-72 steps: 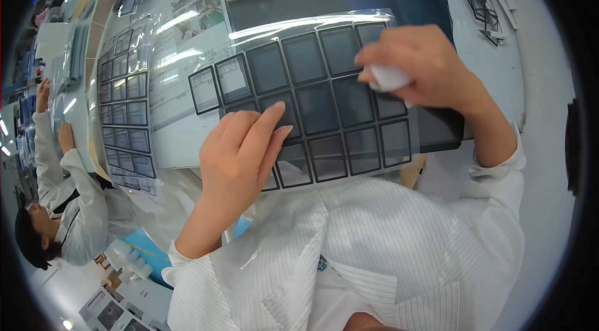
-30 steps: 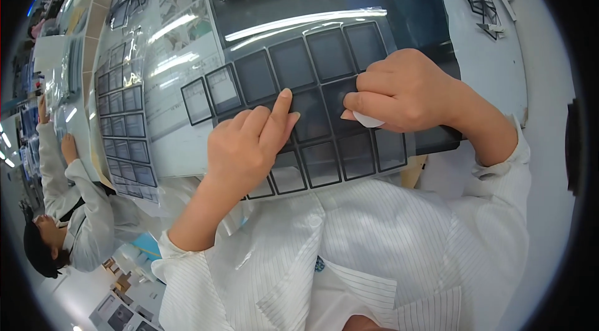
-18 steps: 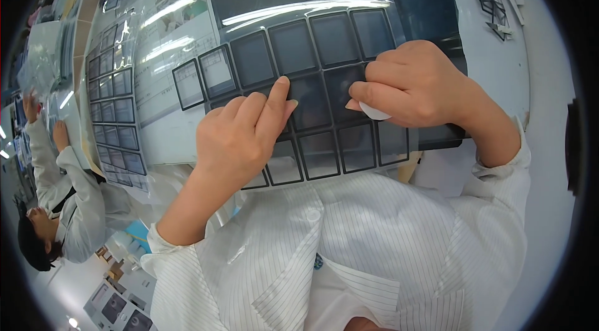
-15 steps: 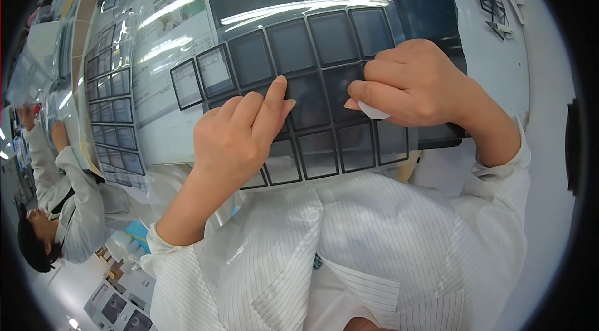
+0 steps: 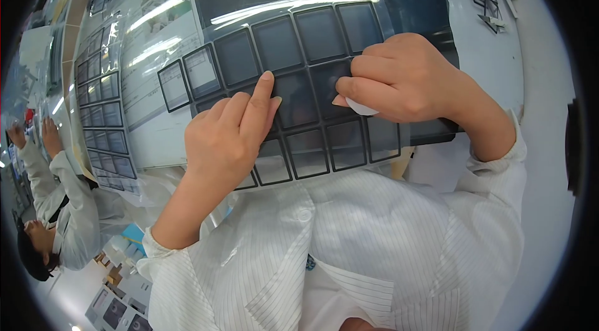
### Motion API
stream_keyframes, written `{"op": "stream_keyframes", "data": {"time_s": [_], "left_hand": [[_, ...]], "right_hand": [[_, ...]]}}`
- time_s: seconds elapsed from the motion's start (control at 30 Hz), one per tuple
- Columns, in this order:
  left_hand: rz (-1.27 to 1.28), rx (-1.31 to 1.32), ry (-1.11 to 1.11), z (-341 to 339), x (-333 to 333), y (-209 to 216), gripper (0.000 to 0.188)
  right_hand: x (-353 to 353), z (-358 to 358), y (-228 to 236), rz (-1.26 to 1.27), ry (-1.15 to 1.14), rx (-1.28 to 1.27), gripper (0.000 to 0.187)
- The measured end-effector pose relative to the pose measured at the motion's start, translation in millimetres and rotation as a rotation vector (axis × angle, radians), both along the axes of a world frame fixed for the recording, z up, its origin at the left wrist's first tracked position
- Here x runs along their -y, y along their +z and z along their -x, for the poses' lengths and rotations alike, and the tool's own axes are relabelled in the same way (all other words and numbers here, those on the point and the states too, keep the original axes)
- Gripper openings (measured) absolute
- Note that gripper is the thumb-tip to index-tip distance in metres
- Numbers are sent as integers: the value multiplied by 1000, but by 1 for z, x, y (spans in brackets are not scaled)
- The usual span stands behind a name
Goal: Wiping down and inspecting plastic manufacturing grids using a cleaning cloth.
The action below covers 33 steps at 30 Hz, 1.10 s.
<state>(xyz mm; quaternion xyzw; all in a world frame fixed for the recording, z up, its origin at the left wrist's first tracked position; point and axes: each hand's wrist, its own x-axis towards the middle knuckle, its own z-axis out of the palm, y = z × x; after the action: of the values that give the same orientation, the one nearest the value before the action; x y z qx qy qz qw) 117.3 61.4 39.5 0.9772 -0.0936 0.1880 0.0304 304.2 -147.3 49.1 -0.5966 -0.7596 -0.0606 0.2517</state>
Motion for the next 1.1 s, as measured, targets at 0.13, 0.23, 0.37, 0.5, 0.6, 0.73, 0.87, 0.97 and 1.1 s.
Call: {"op": "stream_keyframes", "data": {"time_s": [0.13,0.23,0.37,0.5,0.6,0.73,0.87,0.97,1.1], "left_hand": [[15,0,-22,0,3,9,36],[85,22,-37,-3,1,10,30],[514,-159,-49,-3,11,23,31],[953,-550,-72,-19,27,56,47],[1099,-792,-93,-32,28,57,42],[1416,-894,-85,-40,33,46,26],[1534,-693,-173,-46,42,37,22],[1528,-796,-90,-50,37,50,16],[1681,-660,-25,-53,29,53,21]], "right_hand": [[1,-1,8,-34,3,-1,20],[-2,-5,18,30,-8,-94,21],[4,1,24,65,-10,-293,21],[7,6,16,195,-74,-869,30],[6,3,23,282,-108,-975,39],[5,2,26,255,-97,-989,38],[6,5,20,268,-105,-954,37],[11,2,22,61,-256,-659,48],[11,-11,26,-225,-206,-550,45]]}}
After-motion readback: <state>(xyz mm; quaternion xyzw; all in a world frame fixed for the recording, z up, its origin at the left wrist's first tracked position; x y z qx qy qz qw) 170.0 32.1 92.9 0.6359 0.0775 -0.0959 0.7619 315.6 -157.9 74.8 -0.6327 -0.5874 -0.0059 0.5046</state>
